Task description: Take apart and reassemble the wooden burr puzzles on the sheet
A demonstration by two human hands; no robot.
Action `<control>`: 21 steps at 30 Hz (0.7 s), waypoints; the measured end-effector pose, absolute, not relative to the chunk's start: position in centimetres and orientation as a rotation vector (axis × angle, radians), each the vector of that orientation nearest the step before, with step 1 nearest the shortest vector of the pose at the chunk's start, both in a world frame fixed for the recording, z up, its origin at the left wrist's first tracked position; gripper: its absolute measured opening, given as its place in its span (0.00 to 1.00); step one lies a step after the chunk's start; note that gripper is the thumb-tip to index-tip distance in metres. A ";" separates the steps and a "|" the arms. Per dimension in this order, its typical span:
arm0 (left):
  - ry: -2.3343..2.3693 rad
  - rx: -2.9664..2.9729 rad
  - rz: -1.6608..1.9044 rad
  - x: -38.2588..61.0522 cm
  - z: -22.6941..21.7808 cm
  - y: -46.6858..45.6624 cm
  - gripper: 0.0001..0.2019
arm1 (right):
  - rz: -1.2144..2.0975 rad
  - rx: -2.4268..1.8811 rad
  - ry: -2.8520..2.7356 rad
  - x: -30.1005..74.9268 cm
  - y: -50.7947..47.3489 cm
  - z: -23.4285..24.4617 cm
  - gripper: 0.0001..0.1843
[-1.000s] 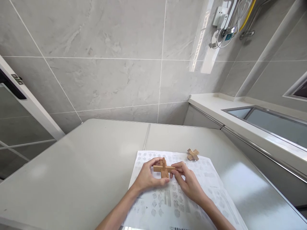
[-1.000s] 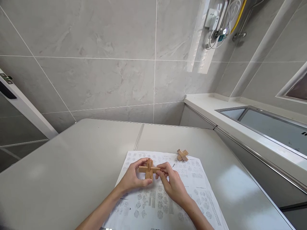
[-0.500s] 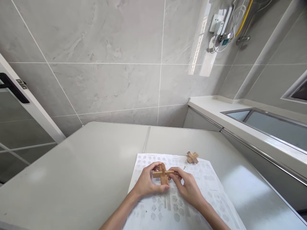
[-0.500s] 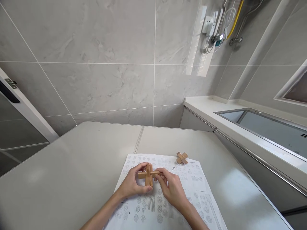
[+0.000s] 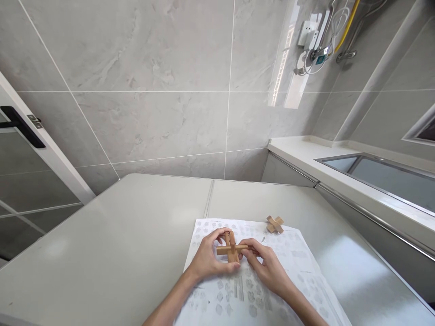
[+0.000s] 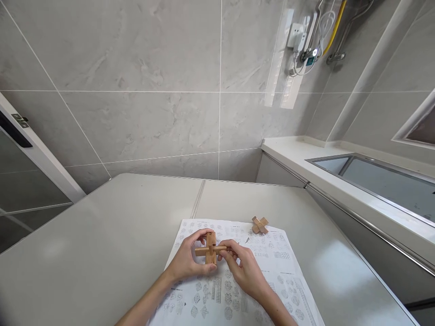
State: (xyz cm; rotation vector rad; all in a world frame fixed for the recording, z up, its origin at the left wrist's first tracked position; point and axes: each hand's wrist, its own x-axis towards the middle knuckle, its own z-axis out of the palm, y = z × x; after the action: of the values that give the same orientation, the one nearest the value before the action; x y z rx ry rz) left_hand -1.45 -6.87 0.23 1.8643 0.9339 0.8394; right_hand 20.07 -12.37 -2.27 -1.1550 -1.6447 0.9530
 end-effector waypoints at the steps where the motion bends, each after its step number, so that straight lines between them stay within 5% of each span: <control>1: 0.940 1.886 0.856 -1.5 0.2 -6.9 0.36 | 0.976 -1.162 -1.630 20.1 -12.3 -2.3 0.18; 11: 0.836 2.332 0.988 -1.1 -0.7 -8.0 0.42 | 1.475 -0.998 -1.446 20.1 -12.9 -1.7 0.37; 21: 1.017 2.172 1.080 -1.6 -0.5 -7.5 0.43 | 1.481 -1.044 -1.142 21.7 -11.7 -2.2 0.28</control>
State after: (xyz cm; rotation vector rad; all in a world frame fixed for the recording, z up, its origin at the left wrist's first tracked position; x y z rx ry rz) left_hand -1.56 -7.47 -0.51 2.1723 1.0171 1.0797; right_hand 21.73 -11.71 -2.16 -1.0437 -1.1420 1.4809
